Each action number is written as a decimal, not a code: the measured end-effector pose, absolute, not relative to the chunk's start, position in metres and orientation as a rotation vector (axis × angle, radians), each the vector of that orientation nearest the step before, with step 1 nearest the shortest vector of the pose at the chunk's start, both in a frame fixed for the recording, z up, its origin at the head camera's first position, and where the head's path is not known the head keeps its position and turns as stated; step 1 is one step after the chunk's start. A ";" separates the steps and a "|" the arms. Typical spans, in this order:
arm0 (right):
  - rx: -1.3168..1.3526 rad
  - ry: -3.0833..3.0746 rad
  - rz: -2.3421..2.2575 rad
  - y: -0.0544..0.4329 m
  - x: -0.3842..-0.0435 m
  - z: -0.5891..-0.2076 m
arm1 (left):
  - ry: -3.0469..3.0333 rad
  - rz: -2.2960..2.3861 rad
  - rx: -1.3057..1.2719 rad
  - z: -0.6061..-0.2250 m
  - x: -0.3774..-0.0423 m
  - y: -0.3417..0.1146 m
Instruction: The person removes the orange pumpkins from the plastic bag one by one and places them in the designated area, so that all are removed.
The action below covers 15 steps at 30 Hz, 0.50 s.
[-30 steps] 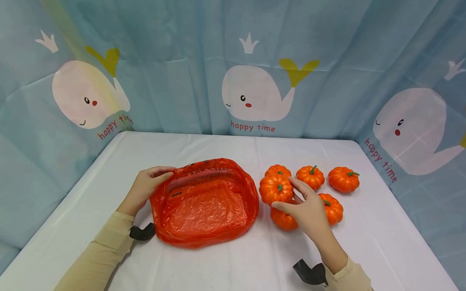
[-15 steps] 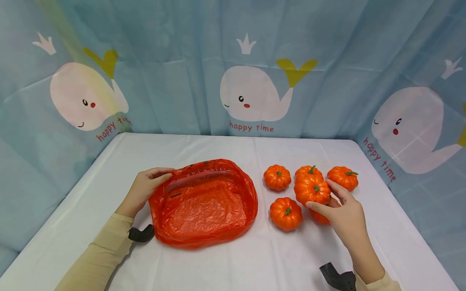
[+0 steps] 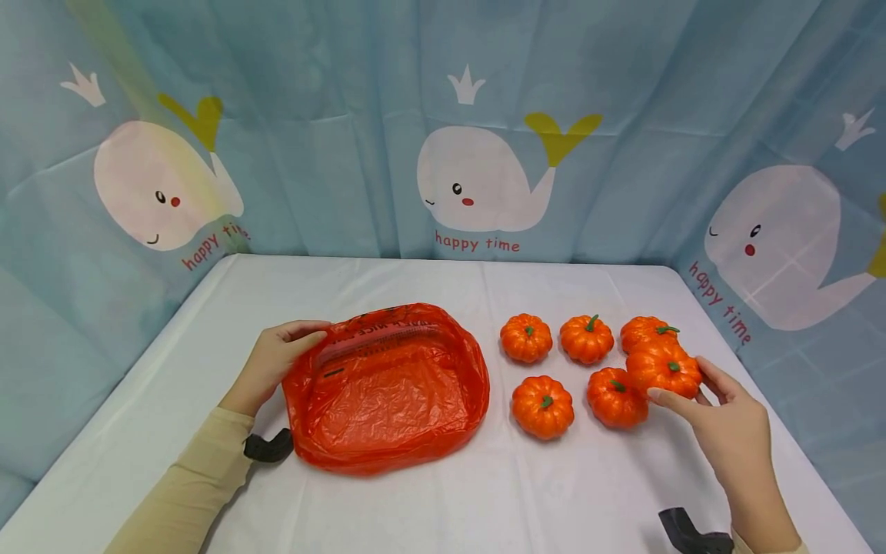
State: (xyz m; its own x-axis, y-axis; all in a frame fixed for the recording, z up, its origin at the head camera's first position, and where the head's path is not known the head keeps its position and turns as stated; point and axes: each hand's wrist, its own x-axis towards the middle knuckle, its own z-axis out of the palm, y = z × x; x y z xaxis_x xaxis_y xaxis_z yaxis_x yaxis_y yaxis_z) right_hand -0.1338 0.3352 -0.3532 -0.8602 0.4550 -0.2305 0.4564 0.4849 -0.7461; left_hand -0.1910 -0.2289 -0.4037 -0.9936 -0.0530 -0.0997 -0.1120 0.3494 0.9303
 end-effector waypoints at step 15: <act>1.075 2.613 -1.330 0.372 -0.136 -0.381 | 2.530 1.769 -0.150 -0.404 -0.191 -0.228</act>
State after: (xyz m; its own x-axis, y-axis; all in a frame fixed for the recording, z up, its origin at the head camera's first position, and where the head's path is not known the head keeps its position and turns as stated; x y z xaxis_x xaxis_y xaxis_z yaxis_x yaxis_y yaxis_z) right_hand -0.1363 0.3716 -0.3807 -0.7629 0.5681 -0.3087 0.5839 0.4003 -0.7062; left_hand -0.1913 -0.2284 -0.4036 -0.9940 -0.0502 -0.0972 -0.1085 0.3404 0.9340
